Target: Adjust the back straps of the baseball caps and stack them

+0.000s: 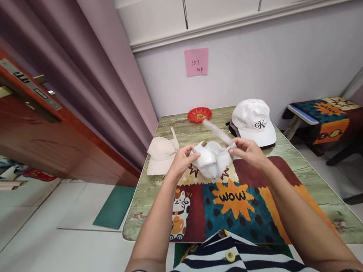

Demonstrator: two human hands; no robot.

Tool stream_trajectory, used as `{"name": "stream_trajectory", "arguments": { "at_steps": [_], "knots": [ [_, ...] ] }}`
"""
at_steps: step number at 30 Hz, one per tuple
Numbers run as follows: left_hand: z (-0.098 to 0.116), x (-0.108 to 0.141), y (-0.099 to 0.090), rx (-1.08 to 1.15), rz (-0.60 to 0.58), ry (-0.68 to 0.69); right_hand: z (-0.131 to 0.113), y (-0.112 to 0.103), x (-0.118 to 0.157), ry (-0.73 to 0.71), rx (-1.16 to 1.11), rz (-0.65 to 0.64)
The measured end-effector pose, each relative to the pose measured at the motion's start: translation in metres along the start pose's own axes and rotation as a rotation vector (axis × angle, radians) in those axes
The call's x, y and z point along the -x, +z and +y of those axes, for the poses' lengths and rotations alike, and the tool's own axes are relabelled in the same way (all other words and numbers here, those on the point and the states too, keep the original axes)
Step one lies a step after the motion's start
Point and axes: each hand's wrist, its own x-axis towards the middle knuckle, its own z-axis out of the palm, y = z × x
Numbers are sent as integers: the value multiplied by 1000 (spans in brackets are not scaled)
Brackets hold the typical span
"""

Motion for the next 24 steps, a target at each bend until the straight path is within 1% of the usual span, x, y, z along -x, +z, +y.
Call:
{"name": "stream_trajectory", "arguments": {
  "at_steps": [2,3,5,7,10,12,14,16,19,22,24],
  "knots": [
    [-20,6,1,-24,3,-30,15,6,12,50,48,-54],
    [-27,9,1,-40,10,-34,20,9,17,66,70,-70],
    [-33,14,3,-76,35,-24,21,12,24,81,146,-93],
    [-31,17,6,-110,56,-7,13,14,28,53,300,-93],
    [-24,20,16,-162,55,32,-9,21,31,-73,575,-101],
    [-20,21,25,-241,57,75,-23,29,32,-150,660,-101],
    [-17,20,34,-338,71,128,-31,38,32,-175,685,-75],
    [-14,19,41,-403,79,175,-32,45,32,-178,677,-32],
    [-9,18,45,-346,35,207,-31,50,31,-162,572,25],
    [-2,19,43,-233,-29,212,-34,49,31,-57,297,40],
    [0,21,41,-192,-44,205,-39,49,32,5,80,47]
  ]
}}
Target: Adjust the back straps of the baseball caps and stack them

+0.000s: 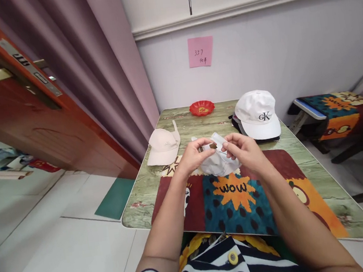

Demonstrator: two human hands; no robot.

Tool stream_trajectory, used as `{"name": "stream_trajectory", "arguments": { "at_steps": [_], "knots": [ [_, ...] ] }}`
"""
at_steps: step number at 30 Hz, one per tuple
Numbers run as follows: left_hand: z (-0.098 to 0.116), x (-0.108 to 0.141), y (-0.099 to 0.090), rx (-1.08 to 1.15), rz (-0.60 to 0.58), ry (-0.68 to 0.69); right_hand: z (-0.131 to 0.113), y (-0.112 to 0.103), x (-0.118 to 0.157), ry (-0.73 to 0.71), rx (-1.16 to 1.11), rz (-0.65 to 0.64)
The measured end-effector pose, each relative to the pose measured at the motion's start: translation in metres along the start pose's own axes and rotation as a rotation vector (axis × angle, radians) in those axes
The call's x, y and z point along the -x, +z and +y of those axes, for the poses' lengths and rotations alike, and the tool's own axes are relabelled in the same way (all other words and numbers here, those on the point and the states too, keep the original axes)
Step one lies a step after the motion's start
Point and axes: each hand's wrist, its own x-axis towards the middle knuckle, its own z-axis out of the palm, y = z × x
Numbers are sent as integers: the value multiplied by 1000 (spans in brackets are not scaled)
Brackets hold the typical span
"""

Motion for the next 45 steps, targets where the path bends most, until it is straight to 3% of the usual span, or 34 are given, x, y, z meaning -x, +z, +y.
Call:
{"name": "stream_trajectory", "arguments": {
  "at_steps": [4,7,11,21,28,33,36,41,45],
  "knots": [
    [-11,13,4,105,85,-36,4,6,5,68,-178,79],
    [-29,25,11,99,197,-20,26,14,9,106,-144,113],
    [-41,33,15,-22,246,18,51,23,11,92,-97,129],
    [-32,34,27,-493,317,304,54,34,15,102,-93,144],
    [-32,41,38,-898,506,476,53,44,23,101,-71,234],
    [-30,42,31,-669,416,487,45,44,30,98,-160,175],
    [-24,46,22,-538,394,419,43,38,34,111,-213,161],
    [-7,56,19,-549,424,306,36,25,39,47,-101,262],
    [-5,58,23,-326,367,139,32,27,44,32,-9,193]
  ]
}}
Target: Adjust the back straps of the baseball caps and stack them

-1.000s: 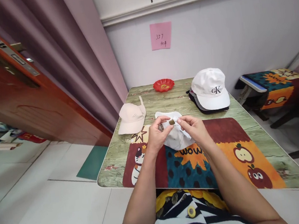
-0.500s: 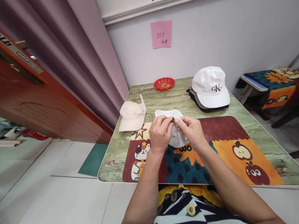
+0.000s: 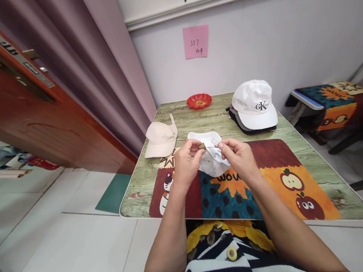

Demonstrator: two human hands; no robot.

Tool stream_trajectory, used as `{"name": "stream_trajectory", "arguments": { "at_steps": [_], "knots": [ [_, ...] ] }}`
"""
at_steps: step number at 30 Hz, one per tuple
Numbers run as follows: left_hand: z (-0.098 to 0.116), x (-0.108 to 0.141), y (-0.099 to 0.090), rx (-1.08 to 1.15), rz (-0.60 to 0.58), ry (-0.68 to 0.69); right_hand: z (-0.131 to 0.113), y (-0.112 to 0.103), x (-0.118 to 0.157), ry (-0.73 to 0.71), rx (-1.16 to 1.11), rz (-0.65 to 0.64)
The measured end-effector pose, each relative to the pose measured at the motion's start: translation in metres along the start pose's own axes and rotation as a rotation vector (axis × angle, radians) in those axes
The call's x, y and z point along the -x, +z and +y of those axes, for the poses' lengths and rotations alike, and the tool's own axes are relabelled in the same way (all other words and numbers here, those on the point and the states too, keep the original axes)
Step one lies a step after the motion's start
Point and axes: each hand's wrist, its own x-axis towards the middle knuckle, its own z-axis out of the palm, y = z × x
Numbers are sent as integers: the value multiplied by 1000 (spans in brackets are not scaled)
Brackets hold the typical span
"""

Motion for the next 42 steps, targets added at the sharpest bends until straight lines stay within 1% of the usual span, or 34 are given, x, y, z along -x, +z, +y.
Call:
{"name": "stream_trajectory", "arguments": {
  "at_steps": [2,4,8,13,16,21,25,27,33,37,42],
  "knots": [
    [-4,0,2,124,-26,-77,1,4,2,5,19,-52],
    [-8,1,4,199,-38,-119,3,7,2,3,40,-73],
    [-11,2,2,250,-68,-122,6,10,1,-19,66,-64],
    [-8,3,1,238,-88,-99,6,10,1,-37,102,-55],
    [-3,2,0,213,-112,-89,4,8,1,-53,125,-75],
    [3,1,-5,146,-188,-50,2,-2,-2,-40,197,-157],
    [5,0,-9,106,-291,-9,-1,-10,-5,-11,244,-241],
    [6,-1,-9,103,-325,4,-2,-10,-6,4,256,-259],
    [5,-2,-10,106,-305,-5,2,-7,-6,-26,249,-213],
    [3,-2,-13,95,-290,-1,3,-12,-5,-7,163,-213],
    [4,0,-14,91,-287,-3,4,-17,-4,-16,157,-205]
  ]
}}
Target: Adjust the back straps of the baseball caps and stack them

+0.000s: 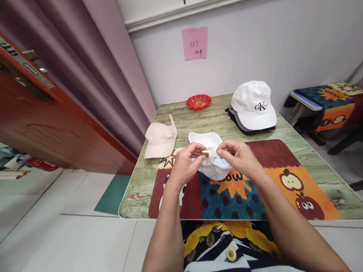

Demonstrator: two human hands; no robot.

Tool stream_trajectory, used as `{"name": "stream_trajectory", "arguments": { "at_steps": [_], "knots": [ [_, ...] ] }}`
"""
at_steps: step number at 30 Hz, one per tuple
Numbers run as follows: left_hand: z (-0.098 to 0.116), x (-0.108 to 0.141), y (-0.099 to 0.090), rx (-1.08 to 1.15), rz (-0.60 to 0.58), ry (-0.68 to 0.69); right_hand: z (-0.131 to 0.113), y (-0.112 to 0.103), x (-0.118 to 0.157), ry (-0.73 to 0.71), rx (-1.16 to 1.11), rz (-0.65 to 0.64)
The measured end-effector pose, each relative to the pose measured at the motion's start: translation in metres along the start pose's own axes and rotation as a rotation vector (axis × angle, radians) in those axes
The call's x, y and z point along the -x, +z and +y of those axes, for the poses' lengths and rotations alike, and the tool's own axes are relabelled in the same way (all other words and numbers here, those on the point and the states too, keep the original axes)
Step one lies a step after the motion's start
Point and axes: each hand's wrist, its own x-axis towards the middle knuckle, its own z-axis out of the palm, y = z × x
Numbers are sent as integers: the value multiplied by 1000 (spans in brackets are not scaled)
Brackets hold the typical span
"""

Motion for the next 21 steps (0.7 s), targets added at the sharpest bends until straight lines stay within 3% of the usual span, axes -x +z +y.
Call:
{"name": "stream_trajectory", "arguments": {
  "at_steps": [11,21],
  "knots": [
    [11,1,3,-133,-38,69,-1,9,-1,-61,55,23],
    [5,1,0,-140,17,27,2,-1,4,-6,47,-46]
  ]
}}
